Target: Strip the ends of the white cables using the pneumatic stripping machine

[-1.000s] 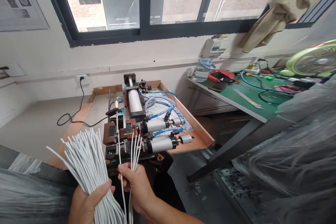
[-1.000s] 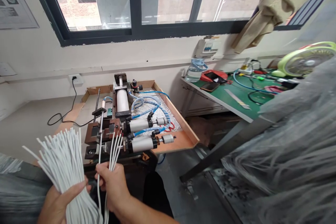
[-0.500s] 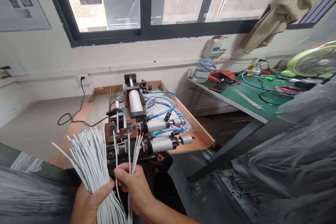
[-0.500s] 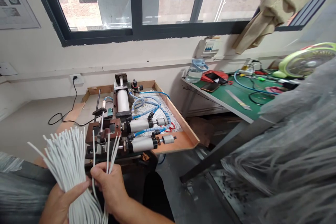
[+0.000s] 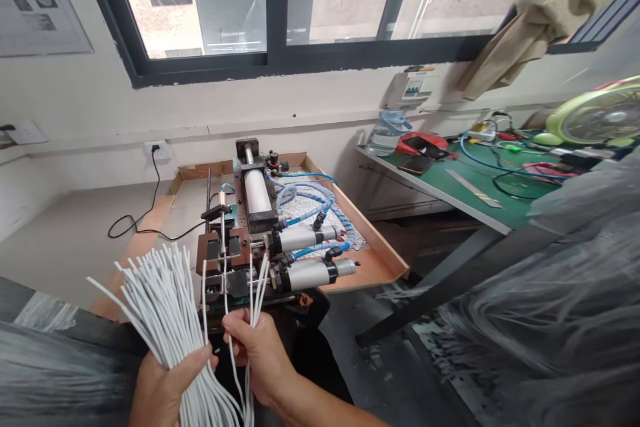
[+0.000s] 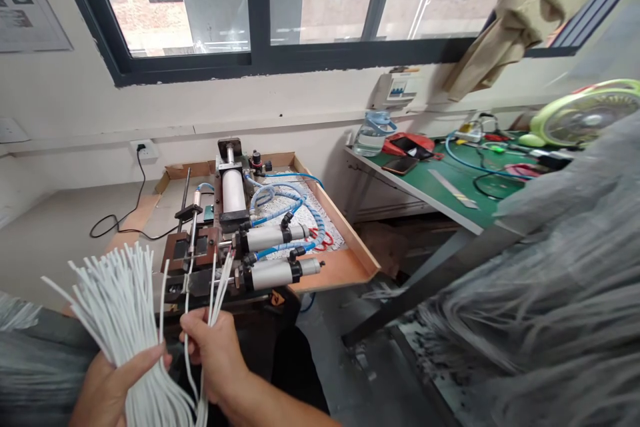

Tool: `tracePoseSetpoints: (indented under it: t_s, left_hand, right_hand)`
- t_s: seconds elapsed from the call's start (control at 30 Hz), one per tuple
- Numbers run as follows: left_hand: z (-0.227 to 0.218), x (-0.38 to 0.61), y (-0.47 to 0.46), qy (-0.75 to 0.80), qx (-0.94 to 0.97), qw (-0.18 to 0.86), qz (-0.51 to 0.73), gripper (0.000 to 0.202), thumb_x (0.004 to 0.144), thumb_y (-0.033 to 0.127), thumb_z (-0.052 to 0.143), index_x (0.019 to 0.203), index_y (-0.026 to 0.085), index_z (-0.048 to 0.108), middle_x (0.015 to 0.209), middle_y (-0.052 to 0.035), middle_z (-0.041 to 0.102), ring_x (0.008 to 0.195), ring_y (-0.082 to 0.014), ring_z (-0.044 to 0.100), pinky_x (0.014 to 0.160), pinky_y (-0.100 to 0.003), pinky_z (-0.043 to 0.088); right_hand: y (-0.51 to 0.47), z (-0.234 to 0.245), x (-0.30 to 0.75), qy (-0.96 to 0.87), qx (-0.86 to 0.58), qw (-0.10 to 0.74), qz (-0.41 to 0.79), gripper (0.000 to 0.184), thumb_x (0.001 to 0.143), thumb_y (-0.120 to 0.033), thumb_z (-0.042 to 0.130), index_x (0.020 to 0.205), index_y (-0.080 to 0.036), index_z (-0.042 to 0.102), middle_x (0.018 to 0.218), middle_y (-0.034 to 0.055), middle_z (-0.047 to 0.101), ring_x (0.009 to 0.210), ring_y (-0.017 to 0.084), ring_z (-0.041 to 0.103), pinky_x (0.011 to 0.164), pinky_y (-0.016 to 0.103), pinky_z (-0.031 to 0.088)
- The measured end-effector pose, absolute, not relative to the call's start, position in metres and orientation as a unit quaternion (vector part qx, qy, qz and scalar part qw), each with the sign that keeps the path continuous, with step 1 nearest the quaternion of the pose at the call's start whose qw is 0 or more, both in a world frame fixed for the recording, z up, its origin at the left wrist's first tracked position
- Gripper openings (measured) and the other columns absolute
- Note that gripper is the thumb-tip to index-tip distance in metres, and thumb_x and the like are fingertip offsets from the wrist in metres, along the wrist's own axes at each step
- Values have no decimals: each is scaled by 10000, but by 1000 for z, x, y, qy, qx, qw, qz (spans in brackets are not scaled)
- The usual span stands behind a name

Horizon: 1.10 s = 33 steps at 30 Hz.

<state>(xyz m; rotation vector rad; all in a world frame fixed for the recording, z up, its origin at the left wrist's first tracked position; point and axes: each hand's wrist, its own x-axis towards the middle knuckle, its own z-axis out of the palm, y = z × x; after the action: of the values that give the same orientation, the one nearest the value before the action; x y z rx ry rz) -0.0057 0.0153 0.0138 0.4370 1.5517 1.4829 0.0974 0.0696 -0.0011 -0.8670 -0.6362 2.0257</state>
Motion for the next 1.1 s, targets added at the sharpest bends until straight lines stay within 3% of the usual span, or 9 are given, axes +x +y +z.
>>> tracePoseSetpoints:
  t_s: [0.13, 0.23, 0.43, 0.53, 0.8, 0.93, 1.1]
  left_hand:
    - [16, -4, 16, 626, 212, 448, 602, 308, 429, 205, 722, 708, 126, 620, 614, -39, 638, 571, -220, 575, 571, -345, 460]
    - [17, -4, 15, 607, 228, 469, 599, 330, 456, 212, 710, 765, 131, 627, 693, -45, 652, 675, -243, 585, 661, -362, 448]
    - [13, -10, 15, 621, 168, 481, 595, 278, 445, 211, 716, 691, 109, 637, 662, -81, 658, 666, -254, 600, 662, -359, 455]
    - [10, -13, 16, 613, 172, 489, 597, 278, 469, 202, 705, 723, 112, 637, 676, -80, 660, 684, -268, 601, 661, -382, 459]
    - [13, -7, 17, 636, 180, 447, 603, 272, 433, 213, 720, 663, 115, 612, 550, -37, 621, 501, -201, 566, 521, -338, 463]
    - [20, 0, 20, 630, 224, 439, 600, 321, 439, 233, 712, 729, 117, 639, 641, -55, 649, 602, -239, 585, 582, -359, 461]
    - [19, -3, 19, 614, 241, 465, 591, 337, 451, 223, 707, 770, 130, 647, 713, -62, 661, 687, -262, 587, 665, -384, 439]
  right_hand:
    - [68, 4, 96, -320, -297, 364, 823, 211, 539, -282, 658, 542, -99, 554, 404, -22, 471, 352, 50, 377, 367, 182, 185]
    - [65, 3, 96, -338, -317, 407, 787, 181, 552, -254, 658, 543, -94, 575, 421, -16, 481, 390, 52, 379, 395, 186, 215]
    - [66, -5, 97, -302, -325, 474, 761, 201, 622, -302, 617, 632, -105, 575, 484, -20, 484, 400, 40, 337, 401, 182, 215]
    - [69, -4, 96, -281, -335, 472, 766, 205, 621, -301, 610, 628, -100, 566, 468, -34, 448, 388, 31, 302, 389, 176, 184]
    - [73, -1, 93, -255, -343, 429, 796, 185, 596, -284, 603, 595, -103, 566, 443, -40, 435, 370, 37, 327, 374, 173, 190]
    - [71, 2, 92, -306, -289, 365, 830, 187, 512, -249, 671, 551, -98, 569, 422, -21, 474, 373, 64, 402, 398, 193, 251]
    - [67, -2, 94, -336, -311, 432, 777, 198, 552, -263, 660, 508, -93, 569, 399, -34, 431, 380, 45, 353, 395, 189, 226]
